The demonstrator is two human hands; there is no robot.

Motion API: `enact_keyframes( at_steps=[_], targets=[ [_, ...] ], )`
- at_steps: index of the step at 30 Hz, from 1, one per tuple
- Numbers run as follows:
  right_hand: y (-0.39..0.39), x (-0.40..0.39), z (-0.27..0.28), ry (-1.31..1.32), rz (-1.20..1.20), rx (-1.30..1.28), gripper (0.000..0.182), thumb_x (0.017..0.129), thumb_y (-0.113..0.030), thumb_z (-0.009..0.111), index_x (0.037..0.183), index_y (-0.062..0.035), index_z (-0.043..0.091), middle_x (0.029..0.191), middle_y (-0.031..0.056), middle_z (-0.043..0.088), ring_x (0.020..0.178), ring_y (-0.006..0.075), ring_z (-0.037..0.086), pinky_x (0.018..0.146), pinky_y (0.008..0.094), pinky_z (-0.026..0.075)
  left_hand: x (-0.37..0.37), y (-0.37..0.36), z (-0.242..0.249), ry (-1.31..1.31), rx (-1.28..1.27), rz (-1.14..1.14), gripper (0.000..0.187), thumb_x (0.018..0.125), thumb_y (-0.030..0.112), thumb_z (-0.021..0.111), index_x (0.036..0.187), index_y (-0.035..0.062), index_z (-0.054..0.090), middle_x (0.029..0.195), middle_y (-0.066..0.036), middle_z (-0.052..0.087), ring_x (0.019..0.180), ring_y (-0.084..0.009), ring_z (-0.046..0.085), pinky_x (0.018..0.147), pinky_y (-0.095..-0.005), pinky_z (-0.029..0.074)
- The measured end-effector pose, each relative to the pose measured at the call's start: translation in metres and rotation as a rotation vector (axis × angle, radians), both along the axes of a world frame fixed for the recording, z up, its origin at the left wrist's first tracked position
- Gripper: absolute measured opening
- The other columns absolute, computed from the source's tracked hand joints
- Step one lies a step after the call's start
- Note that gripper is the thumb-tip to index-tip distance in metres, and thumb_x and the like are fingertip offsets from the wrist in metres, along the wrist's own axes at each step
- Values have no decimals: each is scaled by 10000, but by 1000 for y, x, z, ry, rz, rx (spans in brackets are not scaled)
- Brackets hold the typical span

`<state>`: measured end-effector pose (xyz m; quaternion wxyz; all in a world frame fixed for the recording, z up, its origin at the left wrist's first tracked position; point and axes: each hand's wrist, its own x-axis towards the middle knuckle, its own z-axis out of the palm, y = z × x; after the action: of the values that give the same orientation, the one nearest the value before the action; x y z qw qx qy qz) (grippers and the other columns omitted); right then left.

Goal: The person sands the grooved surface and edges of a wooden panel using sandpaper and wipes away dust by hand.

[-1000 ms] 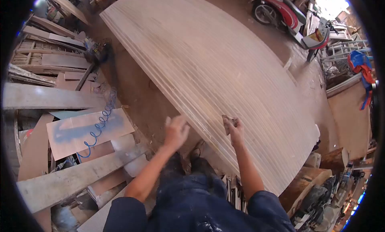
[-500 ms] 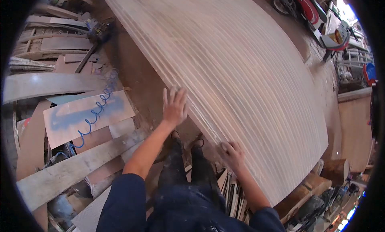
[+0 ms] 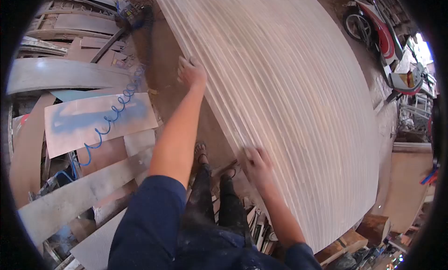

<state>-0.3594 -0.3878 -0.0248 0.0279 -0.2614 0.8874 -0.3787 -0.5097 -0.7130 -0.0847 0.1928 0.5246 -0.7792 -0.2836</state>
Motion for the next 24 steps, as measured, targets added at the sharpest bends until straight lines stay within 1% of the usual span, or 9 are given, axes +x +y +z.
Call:
enact_keyframes(
  at_steps=[1, 3, 7, 10, 12, 16, 18, 21, 24],
  targets=[
    [22, 16, 5, -5, -9, -5, 308, 809, -94, 771, 1110, -72, 709, 983, 127, 666, 862, 321, 655, 765, 422, 542, -7, -5, 4, 33, 206, 80, 566, 1076, 421, 337, 1517, 83, 443, 1479, -204, 529, 1380, -421, 472, 1166, -601, 292],
    [42, 37, 12, -66, -42, 65, 327, 785, -86, 791, 1103, -71, 716, 958, 121, 667, 833, 304, 663, 743, 412, 544, -6, -8, 5, 25, 215, 96, 563, 1078, 421, 331, 1502, 72, 459, 1397, -231, 583, 1302, -441, 533, 1120, -584, 355],
    [-41, -23, 0, -88, 8, 21, 355, 797, -66, 766, 1145, -77, 698, 996, 134, 648, 886, 325, 646, 762, 421, 532, -4, -8, 6, 120, 233, 83, 536, 1087, 395, 321, 1443, 43, 516, 1232, -283, 667, 1150, -481, 625, 1002, -532, 479],
    [-167, -112, -13, -37, 67, -47, 295, 822, -62, 697, 1115, -64, 660, 1030, 173, 609, 963, 376, 606, 800, 467, 510, -7, -8, 5, 103, 161, 103, 512, 1093, 348, 320, 1400, 6, 545, 1222, -312, 657, 1153, -481, 620, 988, -521, 485],
    [-197, -132, -10, -23, 62, -73, 284, 831, -73, 689, 1115, -73, 673, 985, 175, 603, 917, 385, 607, 782, 475, 502, -10, -5, 10, 195, 208, 124, 508, 1095, 333, 321, 1387, -18, 544, 1217, -318, 656, 1147, -485, 620, 984, -522, 485],
    [-122, -84, -19, -25, 46, -61, 283, 848, -91, 759, 1128, -99, 715, 886, 149, 625, 788, 325, 629, 702, 427, 517, -7, -4, 9, 272, 171, 89, 512, 1097, 308, 326, 1354, -82, 535, 1220, -324, 650, 1140, -497, 613, 978, -523, 478],
    [-73, -47, -3, -145, 36, 2, 402, 787, -7, 718, 1181, -91, 710, 985, 163, 636, 876, 362, 653, 766, 435, 538, -8, -7, 16, 210, 207, 95, 515, 1098, 308, 327, 1353, -91, 529, 1226, -329, 645, 1148, -501, 606, 981, -521, 473],
    [-103, -64, -8, -27, 16, 30, 329, 798, -9, 715, 1117, -91, 735, 927, 152, 634, 800, 348, 652, 707, 426, 537, -1, -6, 15, 191, 219, 58, 519, 1099, 310, 338, 1353, -106, 517, 1258, -341, 620, 1172, -494, 593, 988, -516, 468],
    [-216, -141, -6, -31, 11, -62, 317, 839, -31, 670, 1148, -90, 705, 988, 184, 617, 902, 388, 630, 808, 457, 513, 6, -9, 4, 379, 268, 5, 541, 1096, 330, 368, 1381, -115, 486, 1311, -343, 582, 1207, -473, 575, 1012, -504, 458]
  ],
)
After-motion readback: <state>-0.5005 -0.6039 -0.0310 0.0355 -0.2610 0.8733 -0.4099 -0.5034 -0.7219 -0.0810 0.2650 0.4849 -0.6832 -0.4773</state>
